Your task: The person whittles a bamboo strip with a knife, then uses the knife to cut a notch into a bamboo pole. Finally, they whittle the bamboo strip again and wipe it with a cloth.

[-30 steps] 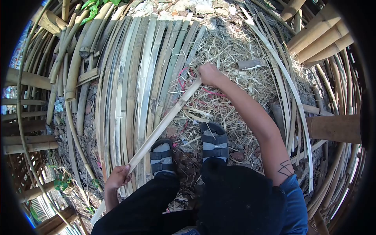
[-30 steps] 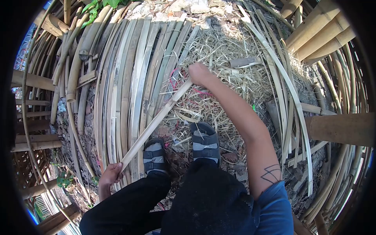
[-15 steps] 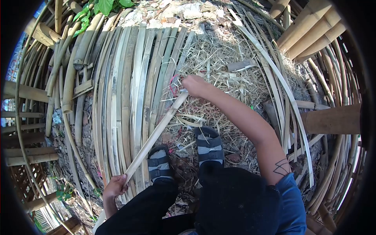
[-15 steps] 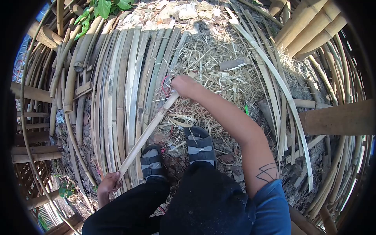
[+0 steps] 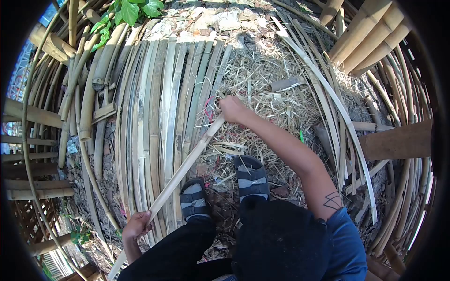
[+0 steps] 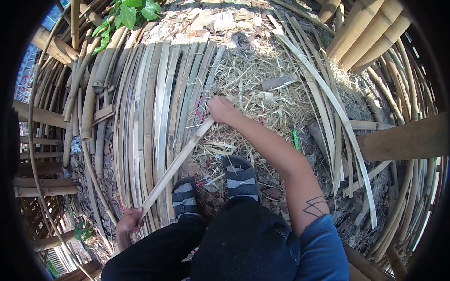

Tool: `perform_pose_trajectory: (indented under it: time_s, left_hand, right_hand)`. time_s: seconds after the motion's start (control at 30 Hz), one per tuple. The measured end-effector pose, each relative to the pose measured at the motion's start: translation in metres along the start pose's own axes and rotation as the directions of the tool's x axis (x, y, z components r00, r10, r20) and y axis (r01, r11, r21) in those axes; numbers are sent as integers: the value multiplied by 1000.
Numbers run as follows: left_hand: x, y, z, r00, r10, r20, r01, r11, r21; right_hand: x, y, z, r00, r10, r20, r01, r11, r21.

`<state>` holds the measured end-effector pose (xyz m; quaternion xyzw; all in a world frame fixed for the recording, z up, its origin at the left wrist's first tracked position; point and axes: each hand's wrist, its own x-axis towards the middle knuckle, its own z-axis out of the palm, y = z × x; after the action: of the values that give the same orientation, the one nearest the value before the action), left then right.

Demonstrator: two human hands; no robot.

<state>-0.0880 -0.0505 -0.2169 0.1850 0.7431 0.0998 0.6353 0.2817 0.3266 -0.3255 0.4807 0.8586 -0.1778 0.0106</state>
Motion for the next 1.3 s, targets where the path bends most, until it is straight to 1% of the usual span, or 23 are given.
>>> perform_pose_trajectory:
  time_s: [0.07,0.13,0.23,0.27,0.3,0.33,0.37,0.43,0.47,0.5,0.53,0.6,0.67,0.7,0.77,0.8,0.87,0.9,0.93,1.03,1.1,1.17,1.3]
  left_hand:
    - [0,1,-1,1000,-5,-15,5,1000,0]
    - [-1,5,0,999,6,-41,-5,1000,11]
    - [-6,7,-5,999,25,-32,-25,999,-21]
    - [-16,16,-4,998,-13,-63,13,1000,-8]
    - [-29,20,-12,996,-11,-87,10,1000,-14]
    - [-36,24,-18,996,12,-86,-14,1000,-25]
    - [-40,25,-25,996,33,-84,-35,999,-33]
    - [-41,25,-48,996,56,-68,-57,998,-9]
    - [-49,39,-54,994,71,-85,-64,995,77]
    - [-57,55,-57,991,89,-100,-72,985,159]
    - [-63,68,-60,991,90,-96,-74,985,159]
    - [-73,98,-67,940,286,-185,-184,884,430]
    - [-83,119,-81,875,421,-240,-274,839,471]
    - [-80,125,-88,875,418,-246,-270,841,469]
    - [-71,132,-101,594,631,-499,-375,766,523]
    - [-58,130,-114,590,629,-506,-369,768,524]
    - [-18,118,-140,396,704,-589,-489,705,513]
    - [-2,117,-141,269,742,-614,-469,658,589]
    - [13,112,-149,228,734,-640,-463,660,592]
    - [49,80,-170,117,681,-723,-400,699,593]
    - [69,48,-182,36,640,-767,-255,748,613]
    - [75,21,-186,35,597,-801,-117,799,590]
    - [78,0,-182,-43,572,-819,23,821,571]
  right_hand:
    - [-13,-24,7,998,-62,17,61,998,10]
    - [-22,-46,17,966,-256,-23,257,962,91]
    - [-28,-57,14,964,-265,33,255,950,182]
    - [-28,-57,8,958,-287,19,279,943,183]
    - [-32,-59,-1,913,-319,-255,376,900,220]
    - [-39,-58,-12,811,-300,-501,459,859,228]
    - [-41,-60,-24,811,-298,-503,459,858,231]
    - [-44,-62,-52,663,-350,-661,556,822,123]
    - [-42,-62,-61,666,-346,-661,552,825,125]
    - [-38,-63,-70,593,-365,-718,580,812,66]
    - [-36,-63,-78,514,-384,-767,603,798,4]
    - [-40,-59,-93,485,-359,-797,584,812,-11]
    - [-43,-51,-107,395,-314,-863,552,832,-50]
    - [-48,-47,-112,394,-315,-863,557,829,-48]
    - [-57,-38,-122,373,-218,-902,524,851,12]
    - [-61,-35,-126,354,-194,-915,516,856,18]
    - [-68,-28,-126,375,-166,-912,506,861,51]
    - [-70,-25,-127,396,-144,-907,495,866,79]
    - [-73,-24,-126,387,-150,-910,517,852,79]
    - [-84,-25,-121,469,-134,-873,472,874,119]
    - [-86,-25,-117,473,-154,-867,494,861,117]
    - [-89,-22,-110,529,-143,-837,470,870,148]
    - [-93,-22,-103,560,-162,-812,466,872,148]
